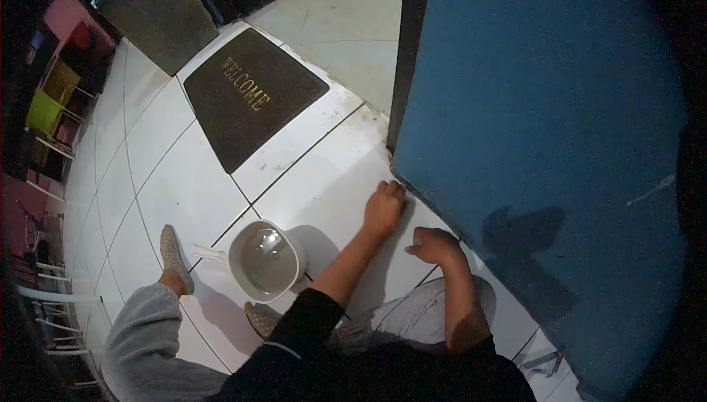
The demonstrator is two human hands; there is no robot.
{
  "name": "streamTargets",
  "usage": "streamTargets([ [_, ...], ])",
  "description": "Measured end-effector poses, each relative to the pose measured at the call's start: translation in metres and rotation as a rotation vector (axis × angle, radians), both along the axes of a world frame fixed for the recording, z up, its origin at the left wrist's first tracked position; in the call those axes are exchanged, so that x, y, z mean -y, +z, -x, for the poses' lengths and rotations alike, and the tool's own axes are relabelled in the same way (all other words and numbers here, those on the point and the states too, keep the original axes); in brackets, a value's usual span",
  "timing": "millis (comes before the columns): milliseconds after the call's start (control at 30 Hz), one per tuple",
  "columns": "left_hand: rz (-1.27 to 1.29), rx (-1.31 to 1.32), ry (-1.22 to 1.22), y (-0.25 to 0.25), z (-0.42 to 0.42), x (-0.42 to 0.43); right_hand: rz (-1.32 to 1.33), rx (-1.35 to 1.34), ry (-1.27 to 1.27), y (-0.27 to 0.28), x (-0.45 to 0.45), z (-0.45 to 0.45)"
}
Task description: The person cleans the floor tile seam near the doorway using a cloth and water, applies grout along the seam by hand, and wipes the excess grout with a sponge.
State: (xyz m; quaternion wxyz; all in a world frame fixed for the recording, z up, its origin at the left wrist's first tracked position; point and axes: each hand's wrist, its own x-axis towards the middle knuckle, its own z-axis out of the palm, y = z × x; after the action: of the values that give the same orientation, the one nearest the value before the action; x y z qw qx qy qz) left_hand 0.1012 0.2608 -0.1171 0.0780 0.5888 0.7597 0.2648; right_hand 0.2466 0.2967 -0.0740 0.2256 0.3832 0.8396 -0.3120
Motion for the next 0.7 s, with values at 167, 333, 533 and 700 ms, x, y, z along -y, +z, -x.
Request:
streamTargets([
  [167,-0.020,-0.021,0.152,0.004,0.020,-0.009,0.052,0.122,0.008,0.000,0.007,-0.008],
  [333,0.099,0.000,-0.052,-0.017,-0.030,0.001,0.141,0.321,0.160,-0.001,0.022,0.017],
  [533,-0.008,0.031,0.052,-0.014,-0.017,-0.007,0.158,0.322,0.237,0.002,0.023,0.006],
  [700,-0.024,-0.026,-0.165,-0.024,-0.030,-0.004,0.125,0.347,0.257,0.008,0.026,0.012],
])
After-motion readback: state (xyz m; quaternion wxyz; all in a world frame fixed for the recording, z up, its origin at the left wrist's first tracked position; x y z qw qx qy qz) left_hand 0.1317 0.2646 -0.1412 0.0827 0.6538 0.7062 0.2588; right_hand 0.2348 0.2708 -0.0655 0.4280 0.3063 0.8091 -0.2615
